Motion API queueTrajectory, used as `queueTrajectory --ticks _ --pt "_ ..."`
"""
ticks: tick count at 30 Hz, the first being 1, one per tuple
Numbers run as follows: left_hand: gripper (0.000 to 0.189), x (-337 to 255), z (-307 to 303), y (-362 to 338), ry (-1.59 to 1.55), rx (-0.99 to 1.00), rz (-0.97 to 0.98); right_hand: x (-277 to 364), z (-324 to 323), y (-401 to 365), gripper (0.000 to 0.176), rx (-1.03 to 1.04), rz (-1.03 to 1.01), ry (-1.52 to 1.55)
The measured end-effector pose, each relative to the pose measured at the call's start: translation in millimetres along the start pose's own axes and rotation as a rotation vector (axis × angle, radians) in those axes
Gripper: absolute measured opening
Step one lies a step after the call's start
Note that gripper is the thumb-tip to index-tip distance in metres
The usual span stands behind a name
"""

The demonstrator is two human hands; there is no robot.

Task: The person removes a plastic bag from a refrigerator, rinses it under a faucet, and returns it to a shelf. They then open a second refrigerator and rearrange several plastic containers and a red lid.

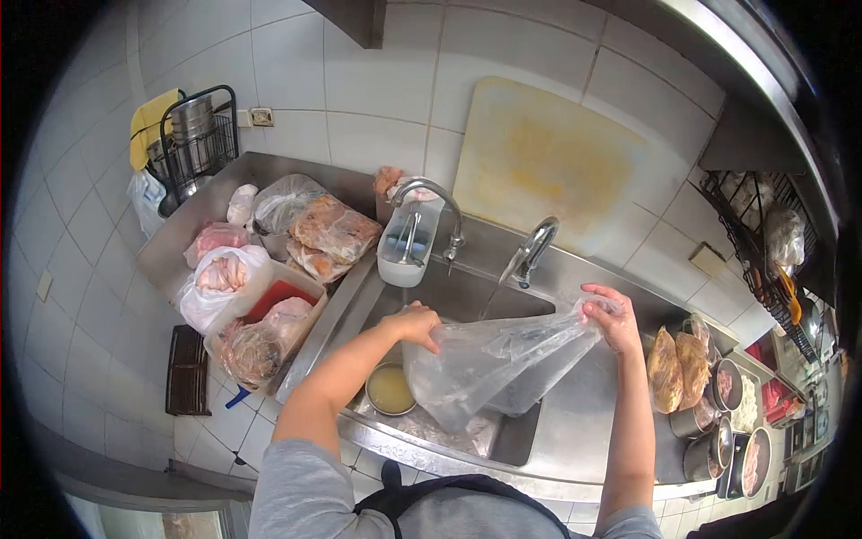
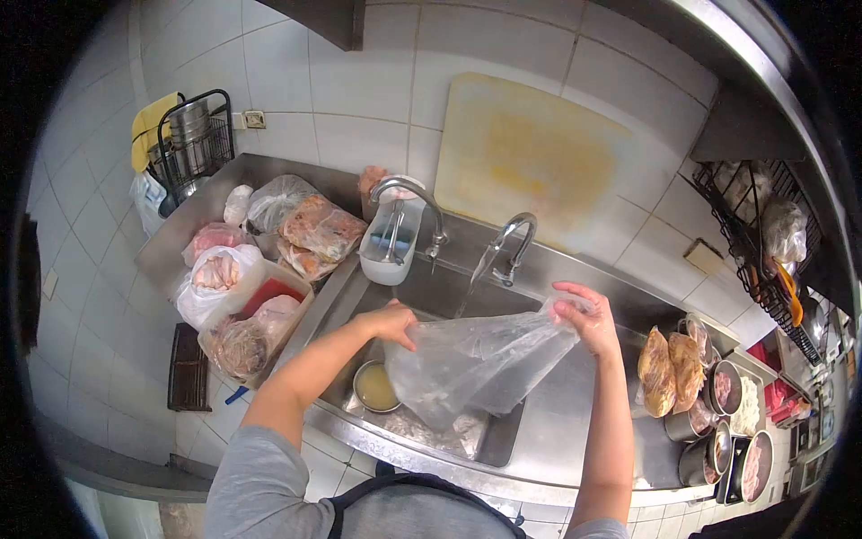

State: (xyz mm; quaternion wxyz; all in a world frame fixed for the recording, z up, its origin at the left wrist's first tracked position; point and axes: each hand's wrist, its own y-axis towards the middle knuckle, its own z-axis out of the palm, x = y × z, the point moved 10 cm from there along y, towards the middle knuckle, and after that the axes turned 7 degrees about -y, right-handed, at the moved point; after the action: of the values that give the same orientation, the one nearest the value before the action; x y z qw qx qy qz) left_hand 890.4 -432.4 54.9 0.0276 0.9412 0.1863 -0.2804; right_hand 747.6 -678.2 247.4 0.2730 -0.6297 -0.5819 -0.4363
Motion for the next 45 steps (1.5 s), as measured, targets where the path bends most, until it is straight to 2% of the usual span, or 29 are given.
queueTrajectory --ticks 1,4,6,8,11,14,15,17,19,21,24,27,28,31,32,35,36,38,39,41,42,43,45 --pt "0.043 2.9 -4.7 -2.5 -0.013 -0.021 -0.010 -4.1 4.5 1.5 0.048 0.029 0.009 -0.069" --pt "0.034 -31.4 -14.5 7.0 -0.103 -0.034 0.081 18.4 36.3 2.3 0.063 -0.087 -0.196 -1.001" --pt "0.031 -80.0 -26.1 14.8 -0.035 -0.079 0.236 36.5 84.9 -4.3 0.079 0.026 -0.240 -1.014" --pt "0.033 -124.6 -37.4 23.0 -0.129 -0.003 0.259 32.3 141.5 -9.6 0.081 0.175 -0.387 -0.757" --pt "0.048 -139.8 -52.6 34.8 -0.116 -0.109 0.388 11.9 161.5 -2.0 0.059 0.019 -0.123 -0.288" --pt "0.067 -142.7 -120.7 -31.6 -0.318 -0.727 0.431 -59.2 159.1 18.4 0.036 -0.064 0.010 -0.278" --pt "0.082 -124.4 -115.6 -39.5 -0.259 -0.802 0.293 -65.2 151.2 16.8 0.031 -0.126 0.064 -0.173" --pt "0.087 -71.2 -60.1 -45.2 -0.457 -0.862 -0.008 -76.0 134.3 11.8 0.023 -0.250 0.169 0.033" --pt "0.094 -25.9 19.3 -44.7 -0.298 -0.718 -0.451 -80.8 128.7 10.6 0.025 -0.261 0.208 0.191" --pt "0.074 -7.3 60.9 -37.9 -0.562 -0.630 -0.504 -84.9 126.4 7.9 0.027 -0.268 0.247 0.351" --pt "0.041 -9.9 53.9 -23.6 -0.705 -0.648 -0.333 -87.9 103.9 -3.2 0.038 -0.332 0.309 0.401" --pt "0.024 -31.3 23.7 -18.7 -0.600 -0.580 -0.202 -98.2 57.0 -4.6 0.056 -0.327 0.097 -0.541" --pt "0.017 -62.9 2.3 -17.6 -0.500 -0.578 0.077 -113.4 56.8 -9.4 0.079 -0.182 0.168 -0.528" --pt "0.015 -89.9 5.0 15.2 -0.250 -0.292 0.216 -17.9 88.7 -28.7 0.091 -0.026 -0.039 -1.018" --pt "0.013 -103.9 3.7 24.9 -0.270 -0.157 0.237 -10.1 108.2 -26.0 0.082 0.038 -0.247 -0.730" --pt "0.015 -129.9 -24.0 31.4 -0.229 -0.117 0.234 -49.4 165.8 -6.1 0.056 0.402 -0.218 -0.741" --pt "0.021 -118.3 -30.6 31.3 -0.287 -0.164 0.203 -58.1 163.9 3.4 0.047 0.391 -0.135 -0.600" --pt "0.025 -101.0 -54.4 6.6 -0.338 -0.472 0.248 -70.5 160.7 23.3 0.032 0.371 0.014 -0.317" --pt "0.027 -87.5 -59.8 -14.1 -0.363 -0.621 0.268 -63.0 160.0 30.7 0.031 0.335 -0.035 -0.250" --pt "0.030 -15.7 -31.4 -37.0 -0.006 -0.650 0.042 -49.2 157.2 39.7 0.031 0.267 -0.123 -0.118" --pt "0.029 10.5 -27.0 -48.4 -0.049 -0.508 -0.180 -45.8 155.8 45.5 0.039 0.275 -0.086 -0.177" --pt "0.028 33.3 -21.1 -64.5 -0.090 -0.363 -0.399 -49.6 156.4 53.8 0.038 0.265 -0.095 -0.223" --pt "0.026 53.8 -42.7 -94.3 -0.263 -0.548 -0.387 -61.7 161.0 76.5 0.037 0.243 -0.116 -0.315"
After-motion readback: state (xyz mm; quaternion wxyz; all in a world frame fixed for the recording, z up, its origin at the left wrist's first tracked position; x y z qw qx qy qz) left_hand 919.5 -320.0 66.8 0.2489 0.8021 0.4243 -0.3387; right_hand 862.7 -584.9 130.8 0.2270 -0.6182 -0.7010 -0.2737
